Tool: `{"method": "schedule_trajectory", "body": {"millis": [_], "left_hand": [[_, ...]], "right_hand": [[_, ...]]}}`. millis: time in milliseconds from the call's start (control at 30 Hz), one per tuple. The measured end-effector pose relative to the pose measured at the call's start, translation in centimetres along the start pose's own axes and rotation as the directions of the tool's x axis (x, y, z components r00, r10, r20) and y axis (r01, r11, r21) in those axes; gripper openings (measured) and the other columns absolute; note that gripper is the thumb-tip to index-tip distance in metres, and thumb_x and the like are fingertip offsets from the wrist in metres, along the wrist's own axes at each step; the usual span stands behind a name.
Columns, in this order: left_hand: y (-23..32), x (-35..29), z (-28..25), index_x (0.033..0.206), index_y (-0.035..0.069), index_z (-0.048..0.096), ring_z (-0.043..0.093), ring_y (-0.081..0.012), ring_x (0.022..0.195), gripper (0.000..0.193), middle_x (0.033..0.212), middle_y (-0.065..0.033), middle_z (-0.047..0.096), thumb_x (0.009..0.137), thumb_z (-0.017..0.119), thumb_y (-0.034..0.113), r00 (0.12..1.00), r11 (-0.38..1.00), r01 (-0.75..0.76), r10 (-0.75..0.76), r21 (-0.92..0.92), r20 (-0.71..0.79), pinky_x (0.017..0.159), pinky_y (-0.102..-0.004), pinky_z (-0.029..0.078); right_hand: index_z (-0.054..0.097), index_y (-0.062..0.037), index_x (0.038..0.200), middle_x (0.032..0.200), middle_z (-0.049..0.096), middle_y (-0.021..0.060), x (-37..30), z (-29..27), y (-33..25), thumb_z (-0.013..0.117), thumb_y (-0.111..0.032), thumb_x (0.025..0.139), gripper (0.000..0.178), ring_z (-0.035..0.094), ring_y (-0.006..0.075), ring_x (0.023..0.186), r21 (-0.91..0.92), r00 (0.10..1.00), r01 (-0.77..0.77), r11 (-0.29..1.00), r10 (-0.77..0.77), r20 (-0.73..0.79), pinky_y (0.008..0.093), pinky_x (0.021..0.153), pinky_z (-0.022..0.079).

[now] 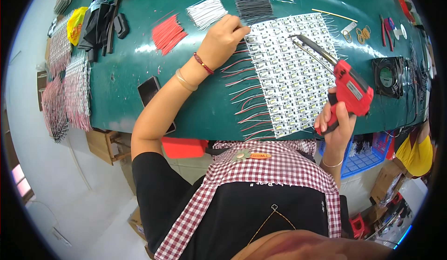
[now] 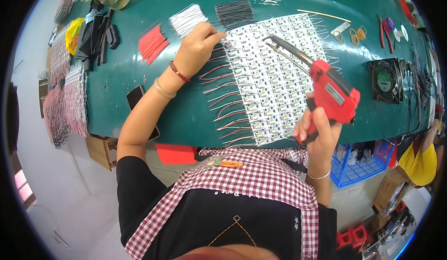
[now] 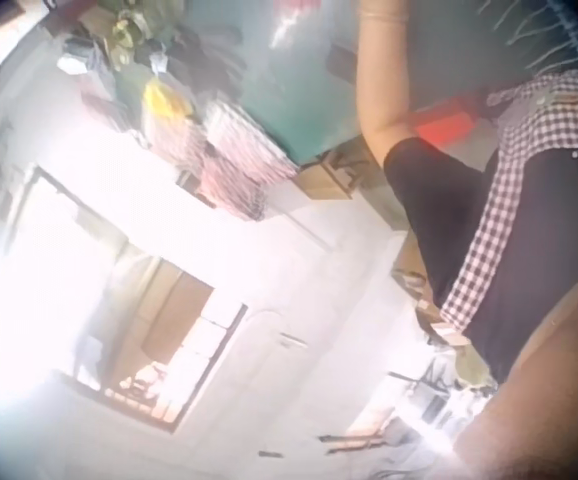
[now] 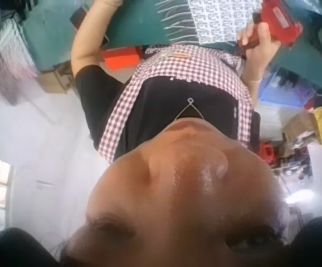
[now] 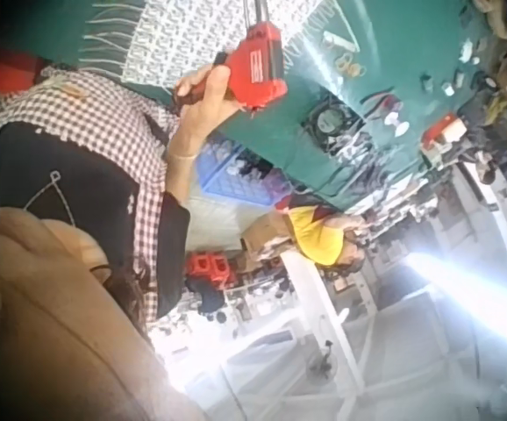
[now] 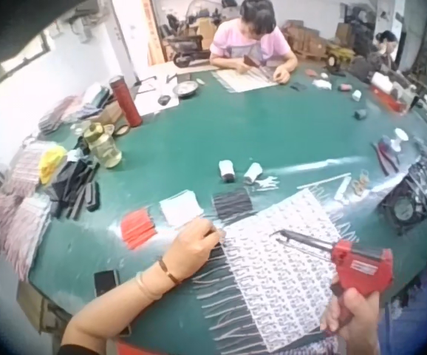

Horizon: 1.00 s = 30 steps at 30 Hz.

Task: The person uses a red soldering iron to solder wires onto a large LED panel. They repeatedly pick up red and white wires from piles on the table and attach them to specific points on the panel, working systematically across the surface.

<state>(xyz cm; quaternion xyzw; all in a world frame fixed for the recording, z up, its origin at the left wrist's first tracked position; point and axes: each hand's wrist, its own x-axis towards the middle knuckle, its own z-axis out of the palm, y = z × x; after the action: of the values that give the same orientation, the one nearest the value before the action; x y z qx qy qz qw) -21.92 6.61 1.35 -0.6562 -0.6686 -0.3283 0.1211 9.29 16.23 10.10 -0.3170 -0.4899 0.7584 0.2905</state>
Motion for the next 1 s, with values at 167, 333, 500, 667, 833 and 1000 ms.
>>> {"method": "schedule_trajectory", "body": {"millis": [167,333,500,667,833,1000], "left_hand": [[0.2,0.9,0.0,0.092,0.005,0.068,0.056,-0.023,0.078,0.027,0.084,-0.0066,0.055,0.069,0.059,-0.008,0.996,1.0,-0.023,0.025,-0.02,0.084,0.066,-0.0322,0.05],[-0.1,0.9,0.2,0.092,0.005,0.068,0.055,-0.0229,0.078,0.028,0.083,-0.0062,0.054,0.069,0.06,-0.008,0.996,0.999,-0.005,0.009,-0.046,0.086,0.066,-0.0321,0.049],[0.3,1.3,-0.1,0.09,0.003,0.065,0.053,-0.0235,0.08,0.02,0.083,-0.0077,0.052,0.072,0.06,-0.002,0.991,0.999,-0.012,0.019,-0.049,0.132,0.07,-0.0328,0.049],[0.7,1.3,0.2,0.092,0.002,0.067,0.054,-0.0225,0.08,0.023,0.085,-0.0074,0.053,0.07,0.061,-0.005,0.993,1.0,0.003,-0.001,-0.013,0.116,0.067,-0.0317,0.049],[0.9,1.5,-0.1,0.091,0.002,0.065,0.054,-0.0226,0.08,0.021,0.085,-0.0079,0.052,0.071,0.061,-0.006,0.989,1.0,0.01,-0.011,0.004,0.149,0.069,-0.0318,0.049],[1.2,1.7,-0.5,0.092,0.001,0.064,0.053,-0.0233,0.081,0.022,0.086,-0.0082,0.052,0.072,0.06,-0.005,0.985,1.0,0.012,-0.014,0.013,0.17,0.071,-0.0322,0.049]], "right_hand": [[0.05,0.0089,0.117,0.058,0.05,0.0051,2.3,2.0,-0.3,0.055,-0.013,0.095,0.031,0.046,0.0102,0.041,-0.016,0.999,-0.053,0.998,0.053,0.013,0.0268,0.042,0.046],[0.055,0.0059,0.111,0.056,0.051,0.0015,4.3,3.6,0.1,0.059,-0.013,0.094,0.026,0.046,0.0079,0.04,-0.172,0.991,-0.119,0.978,0.129,0.048,0.0233,0.041,0.042],[0.059,0.0008,0.099,0.055,0.052,-0.0012,5.1,4.3,1.0,0.065,-0.017,0.091,0.021,0.048,0.0062,0.04,-0.288,0.989,-0.136,0.948,0.149,0.023,0.0214,0.04,0.04],[0.061,-0.0004,0.09,0.056,0.054,-0.0023,5.4,4.0,1.4,0.068,-0.02,0.09,0.021,0.05,0.0047,0.041,-0.374,0.988,-0.14,0.917,0.157,0.014,0.0196,0.037,0.038],[0.061,-0.0001,0.088,0.056,0.054,-0.0024,5.4,4.4,0.9,0.069,-0.019,0.088,0.02,0.05,0.0048,0.041,-0.446,0.984,-0.157,0.881,0.176,0.003,0.0201,0.038,0.038],[0.061,-0.0004,0.088,0.055,0.053,-0.0025,5.1,4.9,0.6,0.069,-0.018,0.088,0.019,0.049,0.005,0.041,-0.448,0.986,-0.156,0.88,0.164,-0.022,0.0204,0.038,0.038]]}}
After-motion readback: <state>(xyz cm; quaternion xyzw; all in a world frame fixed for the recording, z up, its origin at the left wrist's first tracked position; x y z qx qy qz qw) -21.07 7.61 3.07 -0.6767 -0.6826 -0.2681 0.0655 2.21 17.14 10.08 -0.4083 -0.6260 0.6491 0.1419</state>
